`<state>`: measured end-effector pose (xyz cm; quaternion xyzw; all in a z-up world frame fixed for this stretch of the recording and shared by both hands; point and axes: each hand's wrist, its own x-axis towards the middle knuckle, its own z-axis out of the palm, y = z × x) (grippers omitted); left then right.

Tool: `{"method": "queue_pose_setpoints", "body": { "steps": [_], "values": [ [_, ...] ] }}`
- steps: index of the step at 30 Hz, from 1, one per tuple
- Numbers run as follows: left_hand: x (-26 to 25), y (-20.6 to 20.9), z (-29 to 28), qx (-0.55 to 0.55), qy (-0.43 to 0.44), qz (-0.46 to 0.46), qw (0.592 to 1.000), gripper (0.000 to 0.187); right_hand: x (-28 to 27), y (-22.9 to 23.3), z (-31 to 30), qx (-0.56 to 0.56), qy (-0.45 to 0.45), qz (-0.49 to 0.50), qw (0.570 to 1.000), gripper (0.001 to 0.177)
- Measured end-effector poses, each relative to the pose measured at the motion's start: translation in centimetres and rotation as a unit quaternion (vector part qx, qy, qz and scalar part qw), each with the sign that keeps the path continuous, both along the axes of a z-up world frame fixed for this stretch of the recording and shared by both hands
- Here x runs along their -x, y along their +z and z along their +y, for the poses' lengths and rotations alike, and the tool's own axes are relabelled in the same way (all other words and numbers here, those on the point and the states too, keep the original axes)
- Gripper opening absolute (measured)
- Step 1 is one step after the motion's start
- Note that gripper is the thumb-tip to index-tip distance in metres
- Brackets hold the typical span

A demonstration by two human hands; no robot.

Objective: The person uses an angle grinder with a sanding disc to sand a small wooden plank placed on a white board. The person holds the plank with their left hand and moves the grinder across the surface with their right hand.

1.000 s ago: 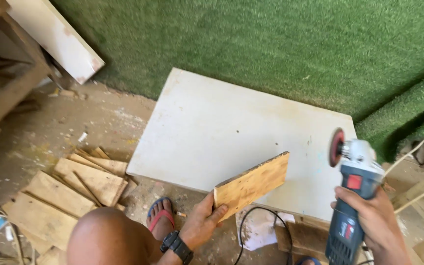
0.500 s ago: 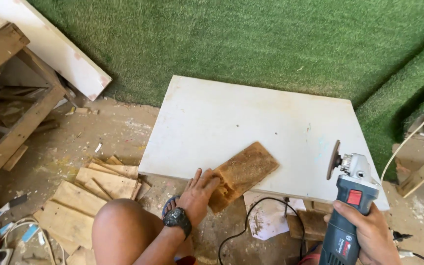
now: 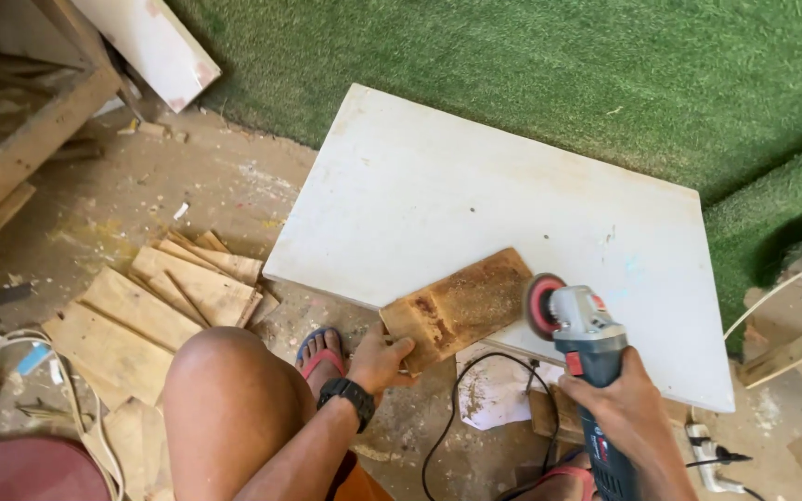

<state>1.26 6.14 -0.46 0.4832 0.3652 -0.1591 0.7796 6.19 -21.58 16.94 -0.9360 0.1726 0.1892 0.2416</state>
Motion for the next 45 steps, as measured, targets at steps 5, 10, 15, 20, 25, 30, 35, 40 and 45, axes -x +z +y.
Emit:
{"method": "queue_pose_setpoints", "body": {
  "steps": [5,10,15,20,25,30,35,40,45],
  "values": [
    [-0.5,1.2,-1.3,0.008,-0.026,-0.038,0.999,0.041,-1.9,-0.8,0.8,0.146,0.084,0.03,0.985,0.071],
    [-0.5,1.5,-2.2,0.031,-0.037,-0.002,0.999,0.036,-2.4,-2.3,0.8,0.212,0.115,0.018,0.97,0.072],
    [-0.9,0.2,-2.9,0.046,-0.056,-0.042,0.997,0.041,-2.4,-4.3,0.0,0.214,0.166,0.009,0.962,0.064],
    [-0.6,4.6,-2.1,0.024,-0.064,0.004,0.998,0.036,-3.1,-3.7,0.2,0.203,0.161,0.077,0.963,0.072],
    [-0.9,2.1,-2.2,0.041,-0.062,-0.008,0.997,0.039,-4.4,-2.3,-0.5,0.176,0.085,0.095,0.976,0.08],
    [-0.9,3.8,-2.2,0.003,-0.081,0.029,0.996,0.037,-4.1,-0.7,0.2,0.195,0.074,0.084,0.974,0.075],
    [-1.1,3.3,-2.3,0.0,-0.072,0.022,0.997,0.038,-2.9,-2.7,1.8,0.188,0.153,0.125,0.962,0.079],
    [-1.1,3.0,-2.4,-0.011,-0.067,0.02,0.998,0.034,-2.8,-2.6,3.6,0.228,0.221,0.129,0.939,0.077],
    [-1.1,3.2,-2.0,-0.035,-0.109,0.022,0.993,0.028,-5.2,-2.3,2.4,0.188,0.136,0.113,0.966,0.083]
  ]
}}
